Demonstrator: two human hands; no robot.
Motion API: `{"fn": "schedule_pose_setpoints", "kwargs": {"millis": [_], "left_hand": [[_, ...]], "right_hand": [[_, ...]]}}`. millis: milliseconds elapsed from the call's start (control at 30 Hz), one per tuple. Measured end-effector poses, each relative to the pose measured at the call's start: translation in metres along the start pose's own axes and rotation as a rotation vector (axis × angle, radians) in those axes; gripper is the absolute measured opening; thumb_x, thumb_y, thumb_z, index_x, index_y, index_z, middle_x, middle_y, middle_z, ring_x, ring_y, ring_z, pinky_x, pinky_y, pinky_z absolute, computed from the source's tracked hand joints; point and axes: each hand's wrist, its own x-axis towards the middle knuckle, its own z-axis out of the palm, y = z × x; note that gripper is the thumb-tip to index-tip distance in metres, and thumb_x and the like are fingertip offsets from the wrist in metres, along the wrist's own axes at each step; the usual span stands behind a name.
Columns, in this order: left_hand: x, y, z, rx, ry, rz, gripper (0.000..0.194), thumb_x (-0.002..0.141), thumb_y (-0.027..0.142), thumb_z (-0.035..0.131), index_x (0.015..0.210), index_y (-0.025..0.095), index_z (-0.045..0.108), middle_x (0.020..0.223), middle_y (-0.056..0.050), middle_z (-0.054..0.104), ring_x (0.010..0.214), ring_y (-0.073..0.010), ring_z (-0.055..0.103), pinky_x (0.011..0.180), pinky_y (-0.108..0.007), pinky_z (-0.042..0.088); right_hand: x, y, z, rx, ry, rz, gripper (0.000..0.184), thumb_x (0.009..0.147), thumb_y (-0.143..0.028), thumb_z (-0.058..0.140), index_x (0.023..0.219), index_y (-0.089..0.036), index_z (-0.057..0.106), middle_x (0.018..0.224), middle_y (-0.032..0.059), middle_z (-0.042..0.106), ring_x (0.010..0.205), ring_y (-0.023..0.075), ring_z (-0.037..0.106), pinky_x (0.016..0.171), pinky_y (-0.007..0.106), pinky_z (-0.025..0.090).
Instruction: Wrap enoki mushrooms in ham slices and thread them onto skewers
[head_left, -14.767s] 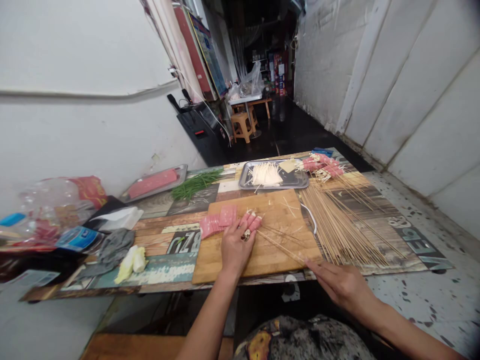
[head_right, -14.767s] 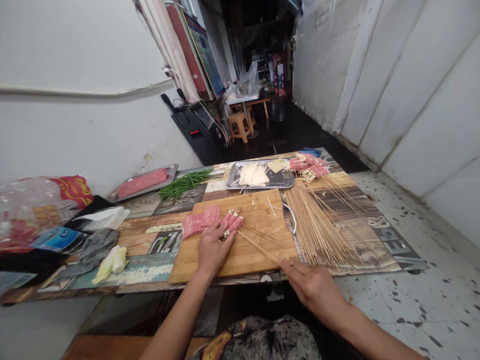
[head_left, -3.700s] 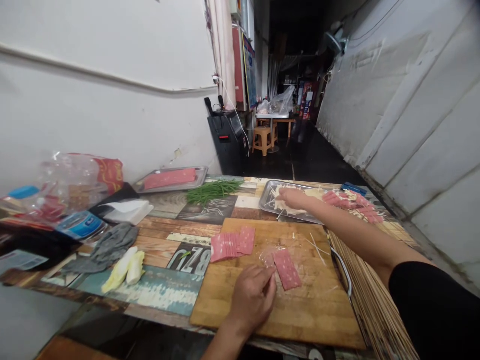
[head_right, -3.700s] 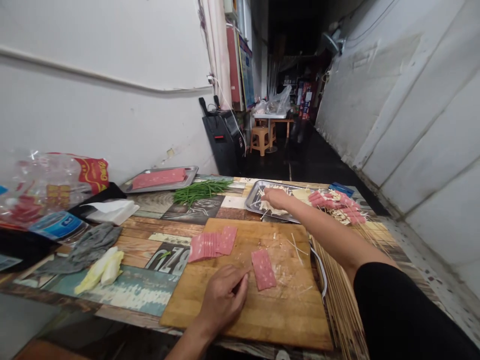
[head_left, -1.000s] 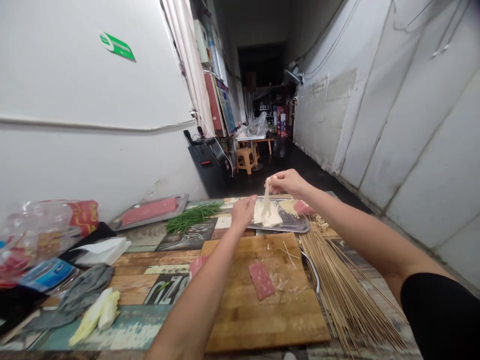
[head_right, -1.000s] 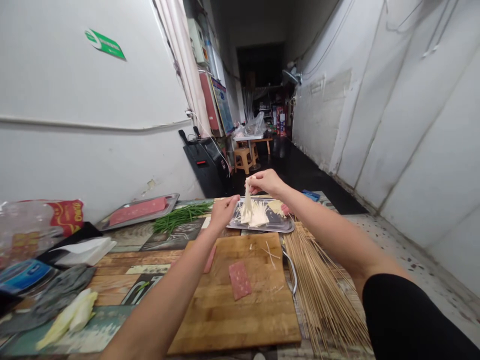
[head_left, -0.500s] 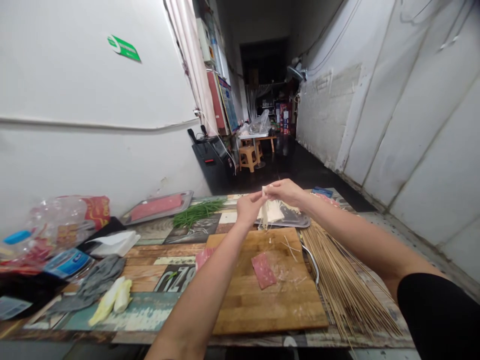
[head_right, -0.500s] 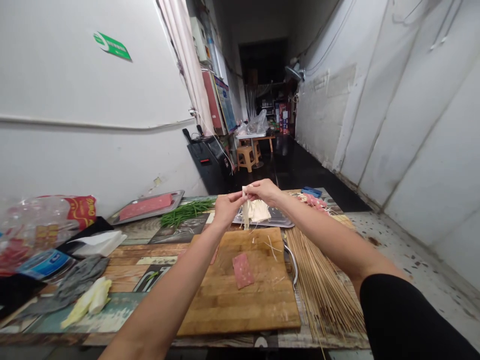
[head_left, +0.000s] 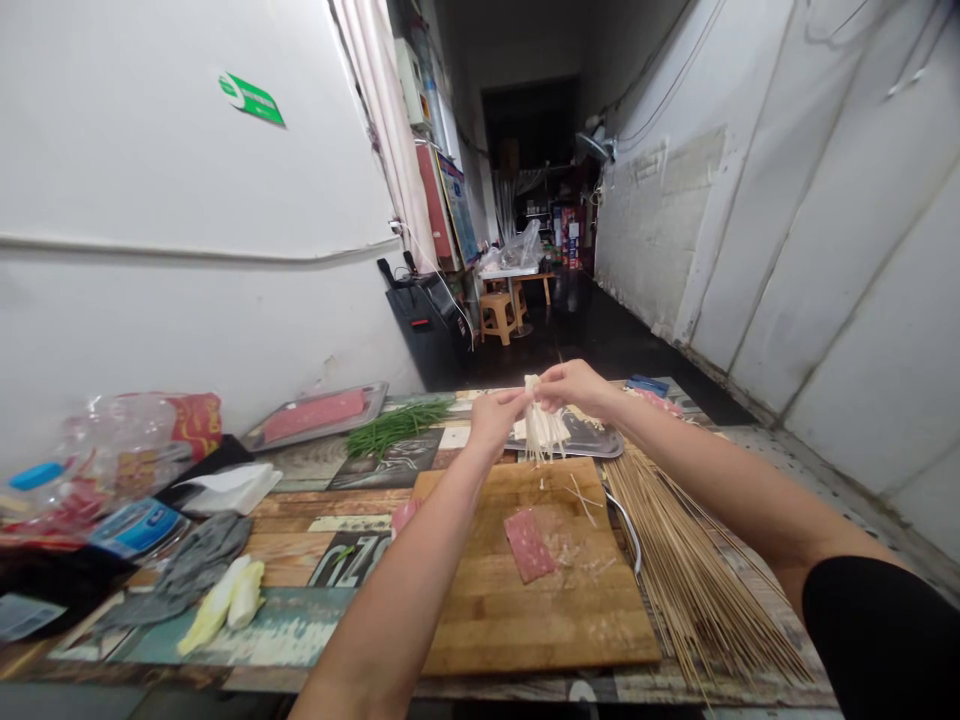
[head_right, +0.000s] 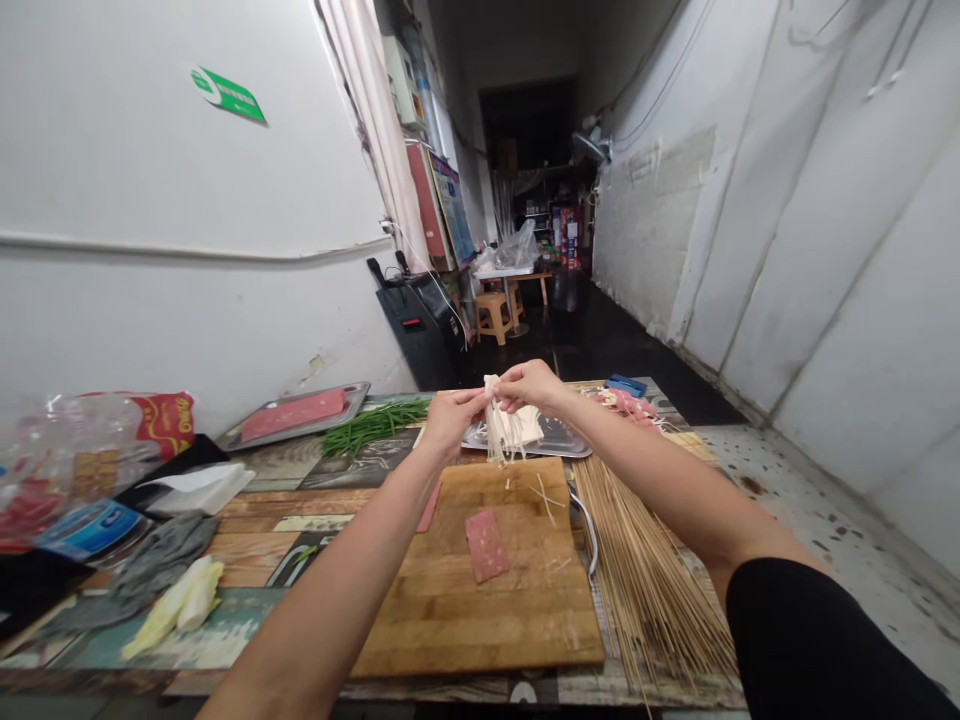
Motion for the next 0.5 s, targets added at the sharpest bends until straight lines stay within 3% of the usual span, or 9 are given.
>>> {"fn": "schedule_pose_setpoints", "kwargs": {"millis": [200, 367, 433, 500], "left_hand": [[0.003, 0.001, -0.009, -0.009, -0.081, -0.145, 0.036, 0.051, 0.028, 0.086, 0.079, 0.01, 0.073, 0.075, -0.005, 0.07, 0.063, -0.0095, 0.057, 0.061, -0.022, 0.044], [0.002, 0.0, -0.029, -0.036, -0.08, -0.234, 0.028, 0.064, 0.033, 0.079, 0.078, 0.013, 0.066, 0.081, -0.007, 0.07, 0.069, -0.0127, 0.063, 0.064, -0.025, 0.049], [0.002, -0.003, -0.035, -0.007, -0.085, -0.268, 0.027, 0.065, 0.032, 0.078, 0.076, 0.012, 0.064, 0.074, -0.006, 0.069, 0.064, -0.0128, 0.063, 0.06, -0.025, 0.049], [0.002, -0.007, -0.039, 0.039, -0.103, -0.3, 0.025, 0.064, 0.029, 0.079, 0.073, 0.011, 0.064, 0.067, -0.005, 0.067, 0.057, -0.0122, 0.061, 0.056, -0.024, 0.047]], "right_hand": [[0.01, 0.008, -0.012, -0.135, -0.076, -0.091, 0.015, 0.07, -0.024, 0.074, 0.067, -0.01, 0.069, 0.049, 0.0012, 0.062, 0.044, 0.0082, 0.056, 0.043, 0.016, 0.046], [0.045, 0.039, -0.026, -0.414, 0.13, -0.124, 0.016, 0.077, -0.022, 0.065, 0.069, -0.01, 0.07, 0.052, 0.0024, 0.063, 0.045, 0.0113, 0.057, 0.047, 0.021, 0.048], [0.052, 0.05, -0.025, -0.612, 0.119, -0.194, 0.015, 0.075, -0.016, 0.065, 0.087, -0.011, 0.073, 0.074, 0.0066, 0.071, 0.063, 0.0169, 0.066, 0.062, 0.026, 0.054], [0.049, 0.053, -0.018, -0.777, 0.024, -0.378, 0.043, 0.071, -0.007, 0.064, 0.113, -0.014, 0.067, 0.113, 0.0115, 0.067, 0.098, 0.022, 0.065, 0.085, 0.031, 0.052]]}}
